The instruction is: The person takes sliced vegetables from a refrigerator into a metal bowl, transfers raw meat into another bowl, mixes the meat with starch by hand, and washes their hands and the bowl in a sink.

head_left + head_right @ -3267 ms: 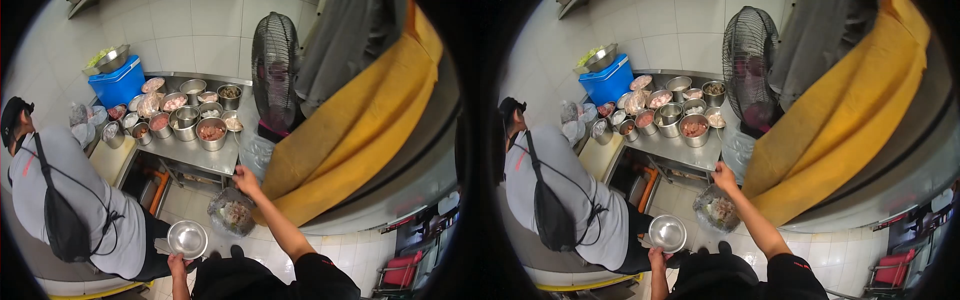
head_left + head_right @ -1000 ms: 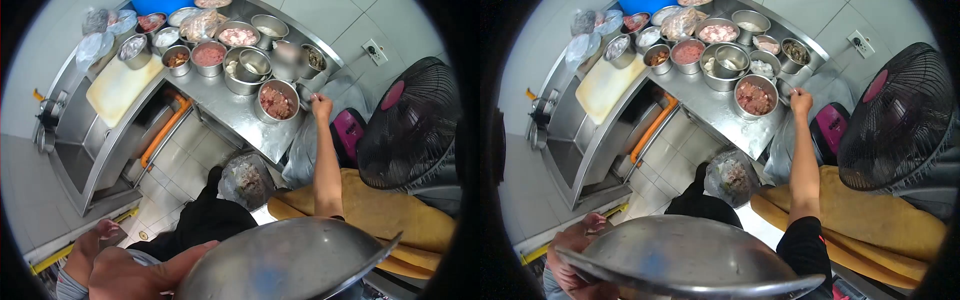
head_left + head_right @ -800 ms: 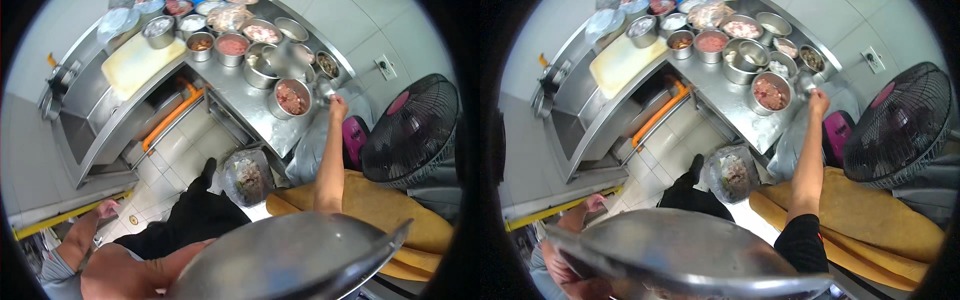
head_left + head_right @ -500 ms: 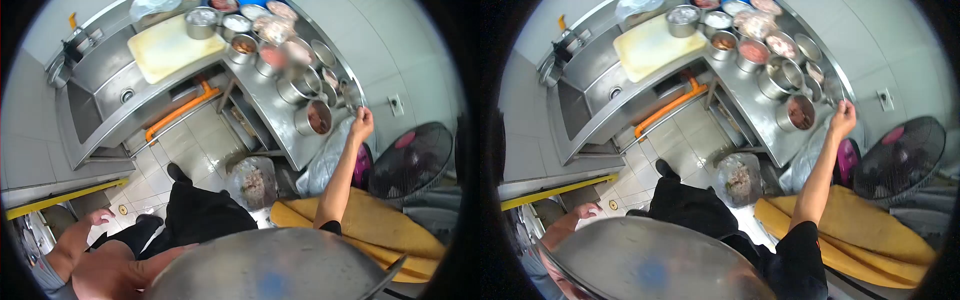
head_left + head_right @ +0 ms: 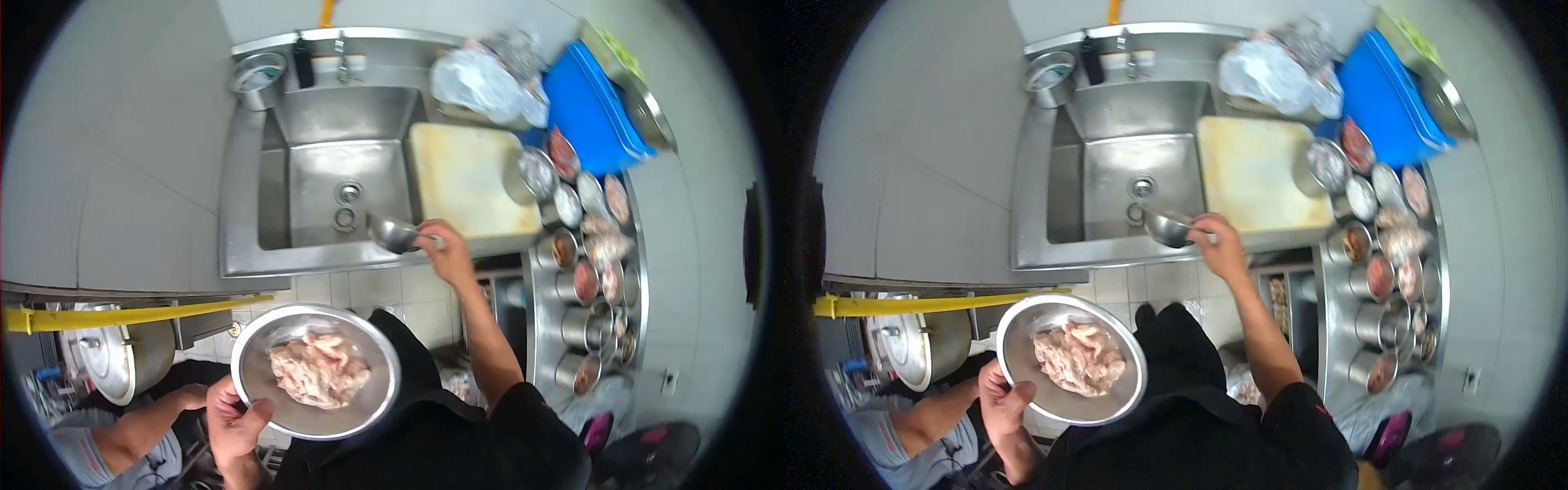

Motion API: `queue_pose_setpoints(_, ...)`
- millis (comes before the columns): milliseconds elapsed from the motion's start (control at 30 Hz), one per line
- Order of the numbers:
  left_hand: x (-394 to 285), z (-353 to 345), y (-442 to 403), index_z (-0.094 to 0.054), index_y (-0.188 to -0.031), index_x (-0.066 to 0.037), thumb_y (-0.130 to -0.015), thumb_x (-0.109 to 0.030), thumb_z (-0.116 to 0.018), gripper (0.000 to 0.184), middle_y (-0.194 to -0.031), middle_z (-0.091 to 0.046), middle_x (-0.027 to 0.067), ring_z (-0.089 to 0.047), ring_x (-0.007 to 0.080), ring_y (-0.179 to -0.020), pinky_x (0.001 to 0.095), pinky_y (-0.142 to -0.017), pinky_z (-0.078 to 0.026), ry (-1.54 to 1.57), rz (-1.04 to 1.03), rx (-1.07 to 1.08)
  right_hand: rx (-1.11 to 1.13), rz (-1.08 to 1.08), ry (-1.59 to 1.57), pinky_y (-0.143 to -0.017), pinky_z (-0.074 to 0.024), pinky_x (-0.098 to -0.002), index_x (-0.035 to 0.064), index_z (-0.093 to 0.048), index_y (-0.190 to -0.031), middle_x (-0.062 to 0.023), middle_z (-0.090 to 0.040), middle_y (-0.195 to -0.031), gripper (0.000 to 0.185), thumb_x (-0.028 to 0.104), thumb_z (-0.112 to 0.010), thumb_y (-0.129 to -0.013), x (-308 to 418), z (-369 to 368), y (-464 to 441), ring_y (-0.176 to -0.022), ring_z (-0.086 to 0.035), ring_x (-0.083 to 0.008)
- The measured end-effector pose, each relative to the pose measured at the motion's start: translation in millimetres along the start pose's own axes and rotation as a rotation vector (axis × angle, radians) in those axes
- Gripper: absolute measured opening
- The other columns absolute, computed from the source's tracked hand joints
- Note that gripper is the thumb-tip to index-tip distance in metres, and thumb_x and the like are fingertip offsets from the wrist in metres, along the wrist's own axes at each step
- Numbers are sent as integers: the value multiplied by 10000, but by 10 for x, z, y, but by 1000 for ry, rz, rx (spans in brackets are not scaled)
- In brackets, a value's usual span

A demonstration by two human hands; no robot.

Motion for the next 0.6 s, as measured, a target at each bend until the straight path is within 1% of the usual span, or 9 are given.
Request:
queue_pose_setpoints(167,335,163,284,-609,-904,36,-702,48,-568,206,-866,-653,67,-578,97,-762,246,-725,-450,-5,24,-509,407,-376,385,-698,-462,-386,37,-637,-784,-163,-619,-813,151,176,-614,-731,-1617,-1411,-872,-765,-584,-335)
queue_pose_setpoints(200,436,149,377,-610,-909,36,-698,58,-554,220,-873,-654,70,-584,104,-767,250,-732,-452,67,14,-645,553,-233,791,-721,-470,-414,63,-659,-790,-164,-633,-813,184,211,-579,-718,-2148,-1682,-1029,-760,-597,-345)
queue_pose_setpoints(300,834,-315,480,-612,-947,40,-694,68,-523,270,-897,-654,80,-599,126,-791,259,-749,-457,216,-5,-990,674,-46,967,-769,-468,-421,54,-657,-872,-167,-627,-951,294,306,-570,-746,-3819,-1801,-1262,-903,-588,-334)
queue_pose_setpoints(333,912,-389,460,-611,-958,42,-693,67,-520,281,-901,-654,80,-600,129,-797,257,-749,-458,281,1,-1092,670,-278,913,-784,-469,-414,42,-631,-952,-153,-625,-991,351,341,-571,-777,-3449,-1711,-1413,-960,-580,-320)
queue_pose_setpoints(367,1013,-477,487,-609,-974,47,-695,70,-514,296,-905,-654,82,-603,139,-813,257,-745,-462,292,26,-1169,736,-31,996,-742,-473,-410,-11,-613,-899,-211,-624,-915,299,223,-647,-717,-4045,-1823,-1496,-883,-604,-358)
queue_pose_setpoints(433,1164,-608,505,-594,-1021,53,-714,57,-530,314,-946,-645,89,-597,137,-843,266,-760,-469,394,-10,-1257,791,-516,864,-775,-465,-413,-53,-601,-955,-235,-616,-995,305,164,-627,-742,-3509,-2046,-1642,-941,-594,-367)
queue_pose_setpoints(467,1259,-642,500,-586,-1039,57,-740,29,-557,301,-961,-639,85,-591,134,-860,268,-771,-469,407,-27,-1309,1100,156,1215,-768,-457,-447,-9,-652,-902,-192,-641,-929,446,400,-482,-850,-4784,-2393,-1840,-906,-611,-324)
queue_pose_setpoints(533,1387,-763,503,-579,-1053,56,-777,11,-557,281,-967,-635,67,-584,124,-866,265,-775,-468,458,-47,-1348,949,-502,789,-866,-418,-419,-54,-555,-1098,-223,-577,-1104,360,116,-574,-781,-3037,-2484,-1779,-1001,-550,-353)
queue_pose_setpoints(600,1471,-874,417,-581,-1052,38,-791,-7,-567,266,-927,-636,44,-580,93,-818,246,-727,-472,537,-201,-1376,797,-253,821,-806,-434,-400,-49,-565,-1074,-213,-584,-1036,340,128,-579,-785,-3223,-2551,-2018,-923,-558,-339)
Point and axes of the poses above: each hand's wrist, its own y-axis away from the middle knuckle, its own z-axis out of the back of the hand, x = y × z, the point moved 1 cm from there along -y, towards the middle knuckle
